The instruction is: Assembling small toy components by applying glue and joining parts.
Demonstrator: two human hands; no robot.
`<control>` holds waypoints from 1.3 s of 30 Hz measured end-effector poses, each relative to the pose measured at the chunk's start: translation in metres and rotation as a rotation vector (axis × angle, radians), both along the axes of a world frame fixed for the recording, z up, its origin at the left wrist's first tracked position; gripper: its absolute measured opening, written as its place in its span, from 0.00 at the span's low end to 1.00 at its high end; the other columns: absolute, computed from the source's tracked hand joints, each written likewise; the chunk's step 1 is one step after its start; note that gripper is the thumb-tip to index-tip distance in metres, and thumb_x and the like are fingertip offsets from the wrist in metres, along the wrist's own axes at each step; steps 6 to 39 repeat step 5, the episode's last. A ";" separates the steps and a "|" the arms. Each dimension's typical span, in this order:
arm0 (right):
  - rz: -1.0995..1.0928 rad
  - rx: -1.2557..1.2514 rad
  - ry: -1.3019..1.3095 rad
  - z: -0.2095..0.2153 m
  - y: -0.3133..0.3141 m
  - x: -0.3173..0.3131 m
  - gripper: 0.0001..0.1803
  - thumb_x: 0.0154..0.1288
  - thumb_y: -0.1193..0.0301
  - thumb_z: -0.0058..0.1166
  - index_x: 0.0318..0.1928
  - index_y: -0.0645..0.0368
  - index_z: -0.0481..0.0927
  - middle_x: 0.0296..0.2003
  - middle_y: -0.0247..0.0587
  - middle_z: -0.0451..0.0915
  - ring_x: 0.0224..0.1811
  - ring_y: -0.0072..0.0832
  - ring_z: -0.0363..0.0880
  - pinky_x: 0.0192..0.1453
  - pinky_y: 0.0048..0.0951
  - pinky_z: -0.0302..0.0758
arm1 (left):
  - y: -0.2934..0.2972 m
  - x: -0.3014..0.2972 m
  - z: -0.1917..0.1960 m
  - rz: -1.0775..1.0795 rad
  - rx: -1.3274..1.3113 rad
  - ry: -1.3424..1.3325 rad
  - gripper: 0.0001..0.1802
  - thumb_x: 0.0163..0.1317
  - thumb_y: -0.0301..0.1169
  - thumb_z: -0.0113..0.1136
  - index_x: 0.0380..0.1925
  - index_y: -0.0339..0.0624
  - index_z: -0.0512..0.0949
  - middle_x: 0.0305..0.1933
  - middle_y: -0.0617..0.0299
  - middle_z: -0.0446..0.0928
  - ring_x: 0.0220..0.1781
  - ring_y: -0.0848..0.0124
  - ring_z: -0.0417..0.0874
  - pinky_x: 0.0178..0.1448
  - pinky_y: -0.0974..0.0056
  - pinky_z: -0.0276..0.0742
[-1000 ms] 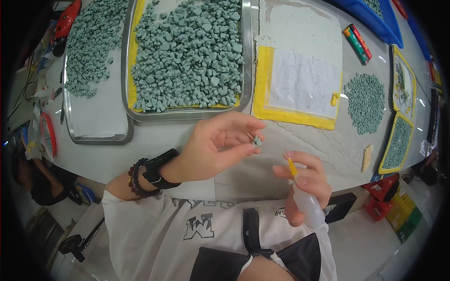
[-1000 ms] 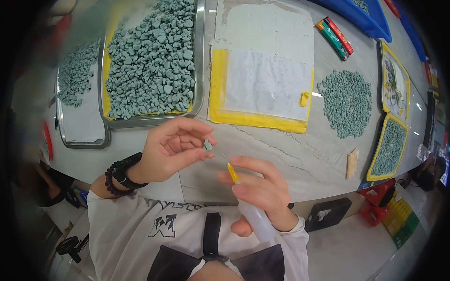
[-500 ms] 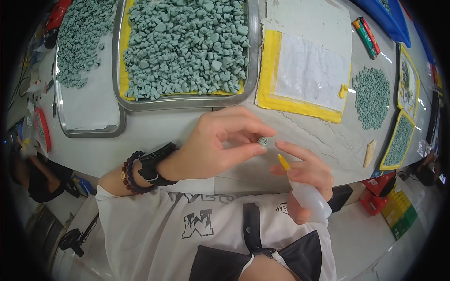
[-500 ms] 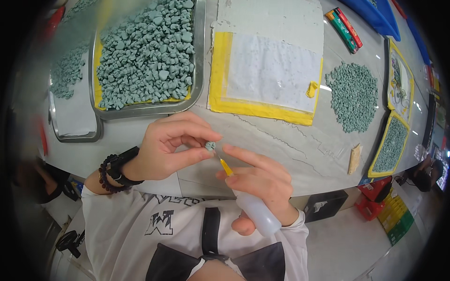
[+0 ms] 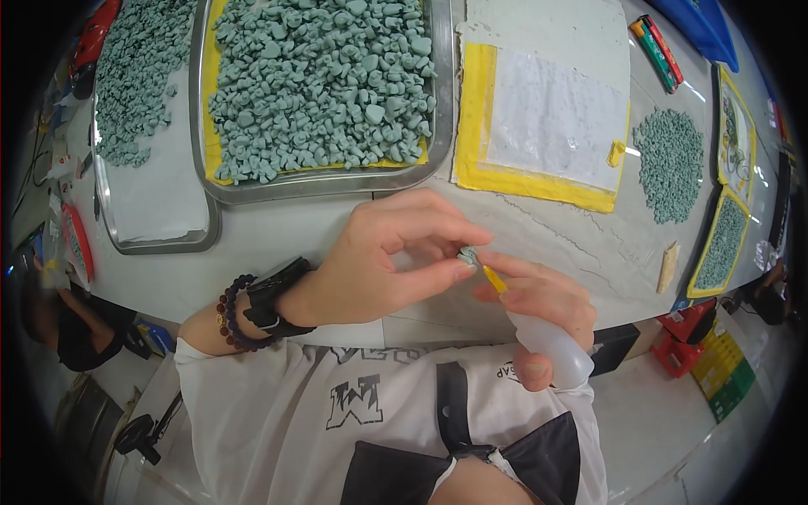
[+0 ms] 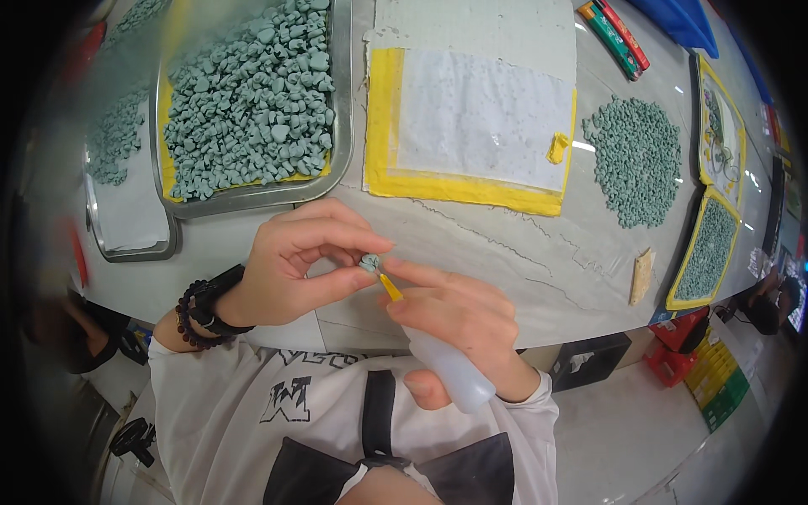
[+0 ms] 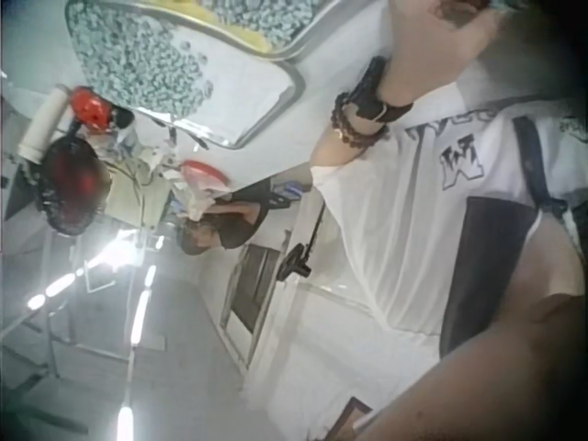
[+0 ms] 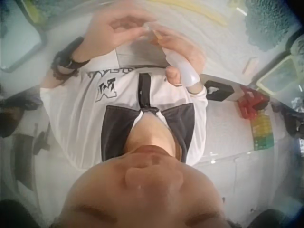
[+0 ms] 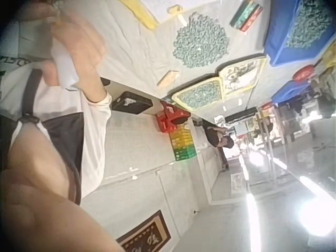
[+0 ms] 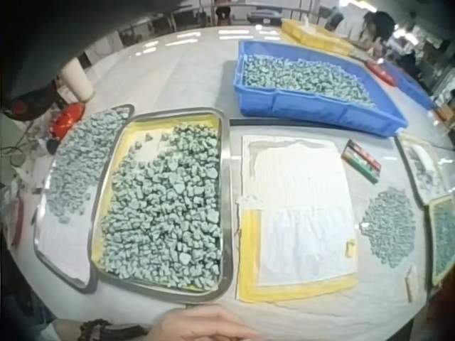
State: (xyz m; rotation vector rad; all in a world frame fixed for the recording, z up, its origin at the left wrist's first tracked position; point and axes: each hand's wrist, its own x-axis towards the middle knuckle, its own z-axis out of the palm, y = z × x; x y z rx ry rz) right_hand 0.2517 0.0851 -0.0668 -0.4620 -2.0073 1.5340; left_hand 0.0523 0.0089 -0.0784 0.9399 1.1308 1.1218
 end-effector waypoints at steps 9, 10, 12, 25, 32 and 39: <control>0.012 -0.015 -0.006 0.000 -0.001 0.000 0.27 0.65 0.48 0.45 0.42 0.63 0.71 0.30 0.51 0.78 0.44 0.58 0.80 0.34 0.47 0.82 | -0.001 0.000 -0.001 -0.002 0.007 0.006 0.20 0.52 0.13 0.61 0.47 0.35 0.79 0.44 0.58 0.73 0.44 0.75 0.77 0.45 0.73 0.78; 0.012 -0.015 -0.006 0.000 -0.001 0.000 0.27 0.65 0.48 0.45 0.42 0.63 0.71 0.30 0.51 0.78 0.44 0.58 0.80 0.34 0.47 0.82 | -0.001 0.000 -0.001 -0.002 0.007 0.006 0.20 0.52 0.13 0.61 0.47 0.35 0.79 0.44 0.58 0.73 0.44 0.75 0.77 0.45 0.73 0.78; 0.012 -0.015 -0.006 0.000 -0.001 0.000 0.27 0.65 0.48 0.45 0.42 0.63 0.71 0.30 0.51 0.78 0.44 0.58 0.80 0.34 0.47 0.82 | -0.001 0.000 -0.001 -0.002 0.007 0.006 0.20 0.52 0.13 0.61 0.47 0.35 0.79 0.44 0.58 0.73 0.44 0.75 0.77 0.45 0.73 0.78; 0.012 -0.015 -0.006 0.000 -0.001 0.000 0.27 0.65 0.48 0.45 0.42 0.63 0.71 0.30 0.51 0.78 0.44 0.58 0.80 0.34 0.47 0.82 | -0.001 0.000 -0.001 -0.002 0.007 0.006 0.20 0.52 0.13 0.61 0.47 0.35 0.79 0.44 0.58 0.73 0.44 0.75 0.77 0.45 0.73 0.78; 0.012 -0.015 -0.006 0.000 -0.001 0.000 0.27 0.65 0.48 0.45 0.42 0.63 0.71 0.30 0.51 0.78 0.44 0.58 0.80 0.34 0.47 0.82 | -0.001 0.000 -0.001 -0.002 0.007 0.006 0.20 0.52 0.13 0.61 0.47 0.35 0.79 0.44 0.58 0.73 0.44 0.75 0.77 0.45 0.73 0.78; 0.012 -0.015 -0.006 0.000 -0.001 0.000 0.27 0.65 0.48 0.45 0.42 0.63 0.71 0.30 0.51 0.78 0.44 0.58 0.80 0.34 0.47 0.82 | -0.001 0.000 -0.001 -0.002 0.007 0.006 0.20 0.52 0.13 0.61 0.47 0.35 0.79 0.44 0.58 0.73 0.44 0.75 0.77 0.45 0.73 0.78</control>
